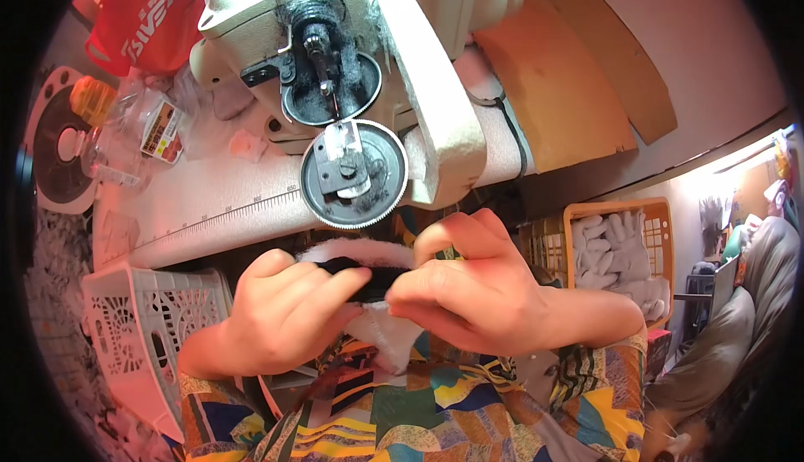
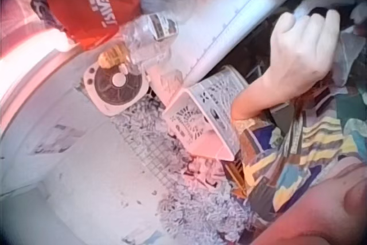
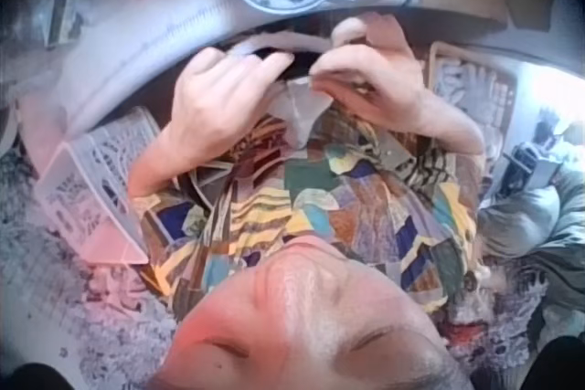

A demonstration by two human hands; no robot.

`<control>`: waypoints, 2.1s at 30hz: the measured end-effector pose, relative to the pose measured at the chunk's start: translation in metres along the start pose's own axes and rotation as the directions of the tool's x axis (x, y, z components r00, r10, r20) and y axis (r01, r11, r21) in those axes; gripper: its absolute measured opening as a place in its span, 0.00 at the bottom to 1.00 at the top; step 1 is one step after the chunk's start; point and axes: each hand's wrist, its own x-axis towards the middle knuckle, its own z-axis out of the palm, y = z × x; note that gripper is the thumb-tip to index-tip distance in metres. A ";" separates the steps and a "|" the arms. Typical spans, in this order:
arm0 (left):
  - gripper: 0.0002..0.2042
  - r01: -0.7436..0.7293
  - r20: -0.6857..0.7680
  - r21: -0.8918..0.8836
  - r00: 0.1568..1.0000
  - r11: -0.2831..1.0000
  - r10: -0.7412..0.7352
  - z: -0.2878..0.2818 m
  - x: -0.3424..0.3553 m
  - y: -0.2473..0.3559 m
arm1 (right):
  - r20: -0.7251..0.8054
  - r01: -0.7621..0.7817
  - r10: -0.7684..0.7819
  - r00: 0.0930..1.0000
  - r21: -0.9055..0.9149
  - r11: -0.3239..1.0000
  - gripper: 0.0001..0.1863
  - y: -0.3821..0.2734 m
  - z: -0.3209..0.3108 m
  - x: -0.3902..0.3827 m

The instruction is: The person is using a sewing machine to join or repair pieces of fabric to make socks.

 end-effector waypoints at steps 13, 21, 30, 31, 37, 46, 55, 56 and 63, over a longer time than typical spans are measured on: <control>0.08 0.117 -0.308 -0.242 0.932 0.963 -0.190 -0.005 0.049 -0.059 | -0.005 -0.157 0.163 0.987 0.249 0.956 0.08 0.063 -0.018 0.054; 0.13 0.150 -0.419 -0.072 0.893 0.986 -0.167 -0.034 0.046 -0.058 | -0.061 -0.098 0.166 0.984 0.591 0.800 0.08 0.078 0.005 0.077; 0.16 0.044 -0.408 0.164 0.913 0.986 0.027 -0.023 0.053 -0.059 | -0.205 -0.032 0.077 0.976 0.218 0.976 0.11 0.066 -0.021 0.074; 0.16 0.047 -0.406 0.167 0.913 0.985 0.026 -0.022 0.053 -0.059 | -0.217 -0.020 0.061 0.974 0.188 0.982 0.11 0.066 -0.022 0.075; 0.16 0.056 -0.424 0.172 0.905 0.983 0.023 -0.020 0.053 -0.059 | -0.242 -0.050 0.081 0.967 0.133 0.990 0.11 0.060 -0.027 0.080; 0.16 0.062 -0.443 0.175 0.896 0.983 0.022 -0.022 0.049 -0.054 | -0.835 0.073 0.061 0.547 0.120 0.990 0.12 0.020 -0.026 0.051; 0.16 0.080 -0.348 0.174 0.937 0.982 -0.014 -0.034 0.045 -0.053 | -0.558 -0.333 0.397 0.729 0.217 0.917 0.23 0.002 0.135 -0.007; 0.17 0.101 -0.287 0.174 0.957 0.979 -0.048 -0.040 0.044 -0.050 | -0.487 -0.350 0.471 0.736 0.323 0.880 0.23 0.007 0.136 -0.011; 0.15 -0.041 -0.012 -0.501 0.999 0.865 0.041 -0.068 0.051 -0.079 | -0.193 -0.350 0.666 0.720 0.728 0.590 0.21 0.025 0.125 -0.014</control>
